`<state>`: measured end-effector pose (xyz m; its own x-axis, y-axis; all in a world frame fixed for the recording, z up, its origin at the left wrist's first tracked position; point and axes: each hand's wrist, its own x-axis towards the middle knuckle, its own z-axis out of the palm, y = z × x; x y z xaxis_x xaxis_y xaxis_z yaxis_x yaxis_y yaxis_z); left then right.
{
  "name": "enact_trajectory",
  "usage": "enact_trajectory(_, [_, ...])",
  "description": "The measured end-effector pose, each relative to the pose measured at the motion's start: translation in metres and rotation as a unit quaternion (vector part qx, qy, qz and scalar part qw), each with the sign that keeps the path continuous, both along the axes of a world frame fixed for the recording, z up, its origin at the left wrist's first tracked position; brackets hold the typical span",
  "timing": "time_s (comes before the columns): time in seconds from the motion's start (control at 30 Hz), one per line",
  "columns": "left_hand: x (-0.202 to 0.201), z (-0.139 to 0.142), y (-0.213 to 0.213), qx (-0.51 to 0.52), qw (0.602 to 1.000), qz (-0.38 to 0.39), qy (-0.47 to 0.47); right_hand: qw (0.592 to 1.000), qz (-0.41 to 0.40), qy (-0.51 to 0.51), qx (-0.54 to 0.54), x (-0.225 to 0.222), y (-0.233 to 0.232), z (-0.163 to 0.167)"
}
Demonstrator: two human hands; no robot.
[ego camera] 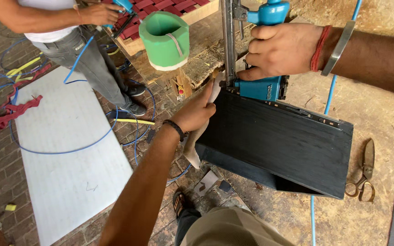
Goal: The person wraps gray fabric around the edge of a black wooden box frame, folds it over, and secures it using a pneumatic nail gun. They cut the fabric with scissors, trim excess material, rotate the box to work on other sides, and press the covered panel into place on the box.
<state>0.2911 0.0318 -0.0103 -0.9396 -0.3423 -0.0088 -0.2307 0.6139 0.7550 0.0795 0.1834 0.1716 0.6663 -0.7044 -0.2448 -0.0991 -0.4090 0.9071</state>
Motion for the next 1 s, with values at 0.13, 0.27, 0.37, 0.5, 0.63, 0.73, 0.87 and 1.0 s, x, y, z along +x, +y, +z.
enact_trajectory(0.13, [-0.001,-0.003,-0.002,-0.013,0.998,-0.021,0.053,1.000,0.022,-0.013,-0.010,0.005,0.003,-0.007])
enact_trajectory(0.27, [0.000,-0.005,-0.002,0.005,0.999,-0.027,0.036,0.999,-0.019,0.006,-0.033,0.002,0.010,-0.016])
enact_trajectory(0.37, [0.000,-0.004,-0.003,0.014,0.999,-0.034,0.034,0.998,-0.045,-0.004,-0.031,-0.001,0.013,-0.023])
enact_trajectory(0.5, [-0.002,-0.001,-0.002,0.011,0.999,-0.033,0.024,0.998,-0.044,-0.025,-0.036,-0.004,0.015,-0.027])
enact_trajectory(0.63, [-0.001,0.007,0.003,0.006,1.000,-0.016,0.003,0.997,-0.028,0.014,-0.069,-0.003,0.018,-0.025])
enact_trajectory(0.73, [0.002,0.011,0.006,0.009,1.000,-0.009,-0.008,0.997,-0.024,0.026,-0.066,0.000,0.020,-0.023])
enact_trajectory(0.87, [0.002,0.011,0.004,-0.006,1.000,-0.011,-0.005,0.998,-0.027,0.022,-0.057,0.005,0.022,-0.022])
enact_trajectory(1.0, [0.002,0.008,0.003,-0.007,1.000,-0.017,-0.007,0.997,-0.027,0.019,-0.065,0.012,0.028,-0.023])
